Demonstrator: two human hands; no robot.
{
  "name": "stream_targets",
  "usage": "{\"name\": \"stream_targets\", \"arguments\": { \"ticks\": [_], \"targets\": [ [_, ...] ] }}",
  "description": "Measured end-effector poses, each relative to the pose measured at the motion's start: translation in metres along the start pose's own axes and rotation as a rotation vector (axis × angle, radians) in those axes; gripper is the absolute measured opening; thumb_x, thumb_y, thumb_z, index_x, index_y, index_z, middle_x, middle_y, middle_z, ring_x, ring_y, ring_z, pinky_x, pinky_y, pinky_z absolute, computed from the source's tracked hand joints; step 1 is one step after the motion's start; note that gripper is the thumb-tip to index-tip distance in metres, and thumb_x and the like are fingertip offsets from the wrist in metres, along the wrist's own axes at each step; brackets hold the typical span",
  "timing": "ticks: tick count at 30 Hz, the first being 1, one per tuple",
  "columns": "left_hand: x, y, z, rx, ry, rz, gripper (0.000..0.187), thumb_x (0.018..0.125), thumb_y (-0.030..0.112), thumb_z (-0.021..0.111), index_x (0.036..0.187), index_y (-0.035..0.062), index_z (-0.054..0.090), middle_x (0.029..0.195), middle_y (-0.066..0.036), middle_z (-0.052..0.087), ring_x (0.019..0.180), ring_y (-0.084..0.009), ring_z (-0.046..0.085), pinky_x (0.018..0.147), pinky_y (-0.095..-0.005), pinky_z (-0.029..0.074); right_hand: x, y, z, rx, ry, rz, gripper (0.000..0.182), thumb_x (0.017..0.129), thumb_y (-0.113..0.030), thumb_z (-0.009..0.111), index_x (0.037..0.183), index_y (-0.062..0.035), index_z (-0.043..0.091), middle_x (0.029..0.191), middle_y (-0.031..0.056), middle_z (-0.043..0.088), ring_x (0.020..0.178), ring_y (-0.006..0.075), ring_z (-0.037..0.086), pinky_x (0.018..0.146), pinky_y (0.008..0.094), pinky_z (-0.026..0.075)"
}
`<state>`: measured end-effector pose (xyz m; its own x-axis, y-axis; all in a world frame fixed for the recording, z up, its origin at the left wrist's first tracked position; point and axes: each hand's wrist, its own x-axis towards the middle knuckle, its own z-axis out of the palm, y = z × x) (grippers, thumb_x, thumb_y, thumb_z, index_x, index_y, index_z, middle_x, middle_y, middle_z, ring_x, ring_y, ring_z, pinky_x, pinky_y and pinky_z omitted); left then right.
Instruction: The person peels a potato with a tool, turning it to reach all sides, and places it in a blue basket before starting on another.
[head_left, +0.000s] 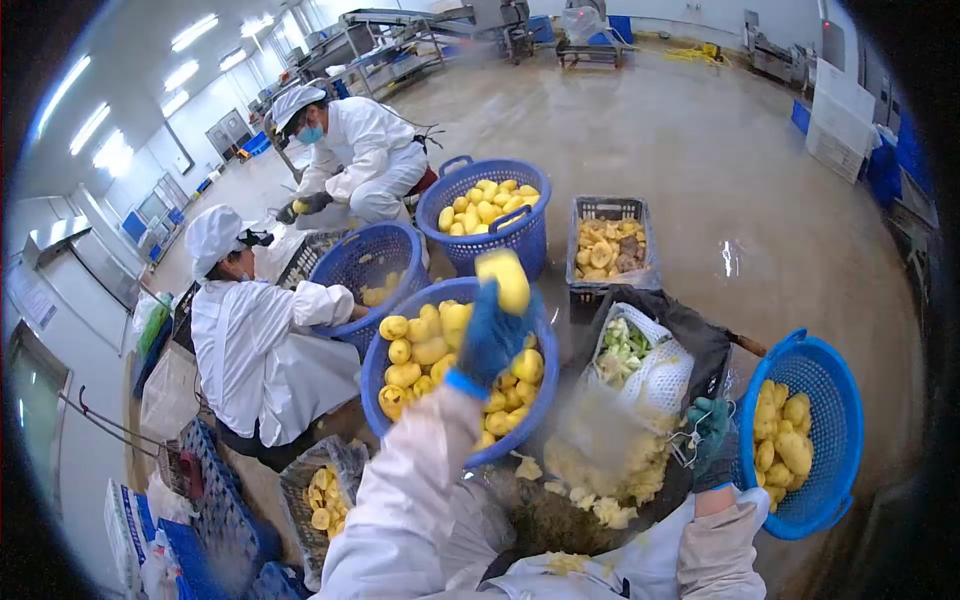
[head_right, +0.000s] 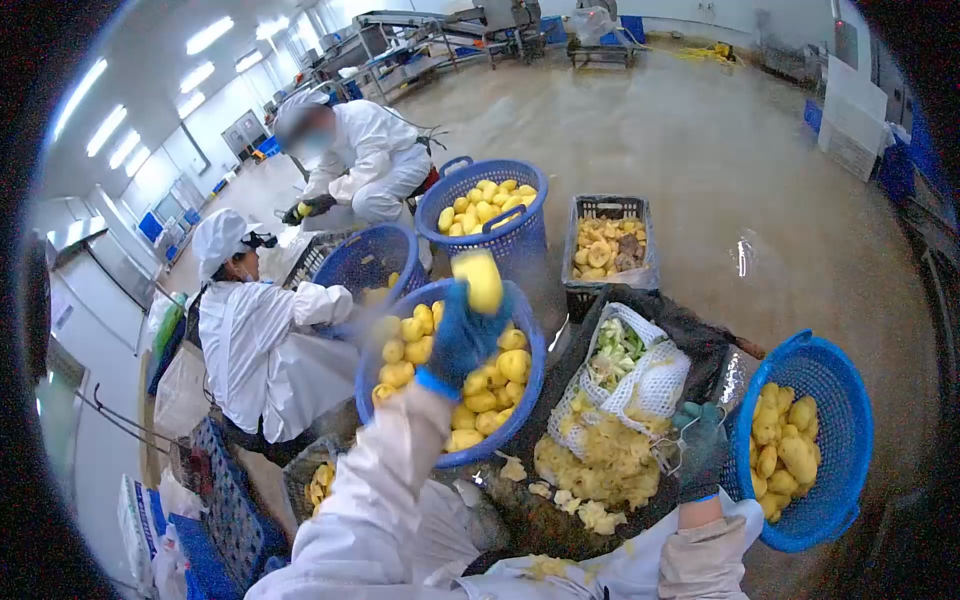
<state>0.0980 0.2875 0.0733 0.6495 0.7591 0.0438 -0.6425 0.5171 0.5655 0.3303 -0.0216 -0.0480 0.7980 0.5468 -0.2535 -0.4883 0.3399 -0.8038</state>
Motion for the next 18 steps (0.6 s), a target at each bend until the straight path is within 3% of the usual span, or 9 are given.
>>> {"name": "stream_targets", "arguments": {
  "ticks": [1, 3, 4, 6, 9, 11, 12, 15, 18],
  "targets": [
    [0.028, 0.024, 0.006, 0.057, -0.160, 0.071, 0.034, 0.097, 0.035, 0.049, 0.116, 0.0067, 0.054, 0.103, -0.008, 0.061, 0.093, -0.0209, 0.060, 0.090, -0.0352, 0.049, -0.003, -0.003, 0.011, -0.084, 0.044, -0.040, 0.035, 0.092, -0.039, 0.058, 0.096, -0.0042, 0.059, 0.077, 0.0058, 0.063, 0.069, 0.0177, 0.061, 0.062, 0.0288, 0.050],
    [0.057, 0.054, -0.018, 0.238, -0.014, 0.041, 0.027, 0.097, 0.029, 0.050, 0.113, 0.0084, 0.054, 0.096, -0.008, 0.060, 0.088, -0.0199, 0.059, 0.086, -0.0359, 0.050, -0.003, -0.006, 0.015, -0.115, 0.014, -0.033, 0.036, 0.092, -0.040, 0.058, 0.095, -0.0040, 0.059, 0.078, 0.0053, 0.063, 0.070, 0.0164, 0.061, 0.062, 0.0275, 0.049],
    [0.066, 0.067, -0.042, 0.713, -0.137, 0.191, 0.029, 0.094, 0.026, 0.054, 0.115, 0.0061, 0.054, 0.105, -0.010, 0.059, 0.093, -0.0235, 0.060, 0.087, -0.0370, 0.049, -0.005, -0.005, 0.015, -0.132, 0.000, -0.019, 0.037, 0.092, -0.041, 0.058, 0.095, -0.0039, 0.060, 0.079, 0.0050, 0.063, 0.070, 0.0158, 0.061, 0.062, 0.0269, 0.049],
    [0.049, 0.094, -0.060, 2.098, -0.131, 0.525, 0.040, 0.086, 0.020, 0.064, 0.120, 0.0016, 0.052, 0.112, -0.016, 0.058, 0.100, -0.0292, 0.060, 0.089, -0.0364, 0.048, -0.011, -0.010, 0.017, -0.141, 0.011, 0.071, 0.037, 0.092, -0.041, 0.058, 0.094, -0.0038, 0.060, 0.079, 0.0047, 0.063, 0.071, 0.0152, 0.060, 0.062, 0.0260, 0.048],
    [0.016, 0.077, -0.153, 1.796, 0.037, 0.370, 0.050, 0.079, 0.019, 0.070, 0.122, 0.0017, 0.052, 0.114, -0.017, 0.058, 0.101, -0.0309, 0.060, 0.090, -0.0355, 0.048, -0.010, -0.004, 0.013, -0.152, -0.031, 0.111, 0.037, 0.092, -0.041, 0.058, 0.093, -0.0041, 0.060, 0.079, 0.0039, 0.063, 0.070, 0.0139, 0.059, 0.063, 0.0249, 0.047],
    [-0.016, 0.066, -0.187, 1.996, -0.118, 0.012, 0.059, 0.073, 0.026, 0.072, 0.124, 0.0046, 0.052, 0.118, -0.017, 0.059, 0.104, -0.0305, 0.059, 0.092, -0.0379, 0.046, -0.010, 0.002, 0.010, -0.157, -0.080, 0.109, 0.036, 0.093, -0.041, 0.057, 0.093, -0.0044, 0.061, 0.079, 0.0033, 0.062, 0.069, 0.0130, 0.058, 0.063, 0.0243, 0.047],
    [-0.029, 0.052, -0.197, 2.127, -0.159, -0.032, 0.064, 0.071, 0.028, 0.073, 0.127, 0.0063, 0.051, 0.115, -0.018, 0.060, 0.104, -0.0339, 0.057, 0.092, -0.0409, 0.046, -0.017, -0.003, 0.023, -0.193, -0.025, 0.109, 0.034, 0.094, -0.039, 0.056, 0.094, -0.0055, 0.061, 0.079, 0.0023, 0.062, 0.067, 0.0119, 0.057, 0.063, 0.0242, 0.046],
    [-0.048, 0.006, -0.195, 2.544, -0.258, -0.173, 0.077, 0.067, 0.029, 0.073, 0.135, 0.0101, 0.043, 0.114, -0.018, 0.059, 0.106, -0.0359, 0.056, 0.093, -0.0462, 0.044, -0.019, -0.004, 0.032, -0.265, -0.056, 0.100, 0.031, 0.094, -0.038, 0.055, 0.094, -0.0071, 0.060, 0.078, 0.0011, 0.061, 0.066, 0.0113, 0.056, 0.062, 0.0235, 0.045],
    [-0.043, -0.005, -0.173, 2.478, 0.018, -0.349, 0.075, 0.068, 0.030, 0.073, 0.135, 0.0120, 0.043, 0.116, -0.018, 0.057, 0.108, -0.0346, 0.055, 0.095, -0.0450, 0.043, -0.012, 0.002, 0.026, -0.222, -0.018, 0.093, 0.028, 0.095, -0.034, 0.055, 0.094, -0.0061, 0.059, 0.082, 0.0050, 0.064, 0.067, 0.0146, 0.060, 0.062, 0.0267, 0.047]
  ]
}}
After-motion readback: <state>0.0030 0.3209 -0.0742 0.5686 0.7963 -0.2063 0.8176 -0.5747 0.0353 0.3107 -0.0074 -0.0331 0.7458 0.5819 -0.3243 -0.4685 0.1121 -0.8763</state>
